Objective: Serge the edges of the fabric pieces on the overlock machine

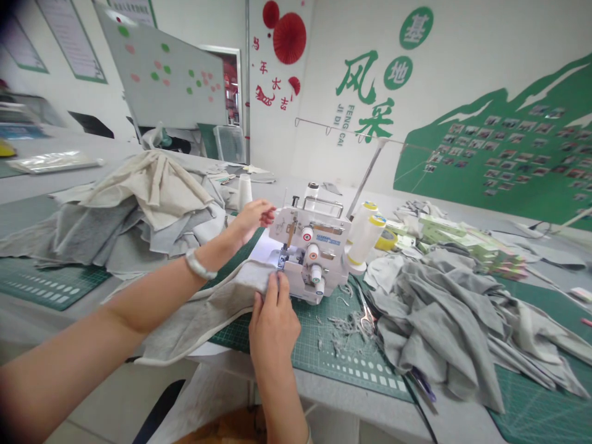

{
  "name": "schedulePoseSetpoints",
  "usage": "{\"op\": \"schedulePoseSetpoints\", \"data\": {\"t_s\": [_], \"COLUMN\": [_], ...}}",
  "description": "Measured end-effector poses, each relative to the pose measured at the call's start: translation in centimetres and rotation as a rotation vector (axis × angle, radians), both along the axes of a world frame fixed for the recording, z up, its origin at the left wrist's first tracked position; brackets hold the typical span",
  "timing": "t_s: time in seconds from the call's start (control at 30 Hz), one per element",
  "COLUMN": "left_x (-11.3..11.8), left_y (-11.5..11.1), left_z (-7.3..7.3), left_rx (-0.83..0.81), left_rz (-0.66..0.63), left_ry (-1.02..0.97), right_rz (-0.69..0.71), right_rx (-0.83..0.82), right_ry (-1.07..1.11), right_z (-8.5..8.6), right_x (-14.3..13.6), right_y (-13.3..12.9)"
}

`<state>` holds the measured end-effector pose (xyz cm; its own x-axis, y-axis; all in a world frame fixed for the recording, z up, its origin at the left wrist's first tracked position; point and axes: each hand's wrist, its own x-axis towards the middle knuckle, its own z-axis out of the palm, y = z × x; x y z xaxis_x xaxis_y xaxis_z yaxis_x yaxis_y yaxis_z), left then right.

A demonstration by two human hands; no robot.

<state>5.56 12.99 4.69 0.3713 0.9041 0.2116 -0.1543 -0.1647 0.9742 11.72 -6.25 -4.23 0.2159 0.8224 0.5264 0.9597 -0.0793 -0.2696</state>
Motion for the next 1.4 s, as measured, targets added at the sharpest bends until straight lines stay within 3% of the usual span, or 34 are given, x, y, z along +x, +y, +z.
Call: {"op": "schedulePoseSetpoints", "data": {"t_s": [0.07, 0.1, 0.17, 0.23, 0.3, 0.4, 0.63, 0.9, 1.17, 1.4], "left_x": [-1.7, -2.5, -3.6, -4.3, -4.7, -4.9, -5.2, -5.3, -4.9, -4.8], "left_y": [-3.5, -5.2, -8.2, -10.0, -10.6, -10.2, -9.6, -10.9, -10.9, -10.8], "left_z": [-1.2, -1.9, -3.1, -4.0, -4.6, -5.0, -4.8, -4.7, -4.4, -4.5], "left_rx": [0.1, 0.272, 0.542, 0.712, 0.83, 0.952, 1.016, 1.067, 1.093, 1.062], "left_rz": [0.166, 0.26, 0.164, 0.021, -0.068, -0.097, -0.112, -0.094, -0.092, -0.104], "left_ry": [-0.01, 0.067, 0.336, 0.536, 0.654, 0.749, 0.841, 0.959, 0.994, 0.947], "right_rz": [0.016, 0.024, 0.047, 0.076, 0.106, 0.158, 0.199, 0.236, 0.282, 0.328], "right_rx": [0.017, 0.024, 0.04, 0.059, 0.078, 0.089, 0.21, 0.177, 0.005, -0.083], "right_ry": [0.002, 0.004, 0.012, 0.031, 0.061, 0.127, 0.332, 0.485, 0.708, 0.732], "right_z": [-0.1, -0.1, -0.1, -0.2, -0.4, -0.6, -1.0, -0.9, -0.1, 0.4], "right_x": [0.0, 0.0, -0.1, -0.1, -0.1, 0.0, 0.1, 0.7, 1.0, 2.2], "right_y": [0.0, 0.0, 0.0, 0.0, 0.0, 0.1, 0.0, -0.9, -0.8, 0.1]}}
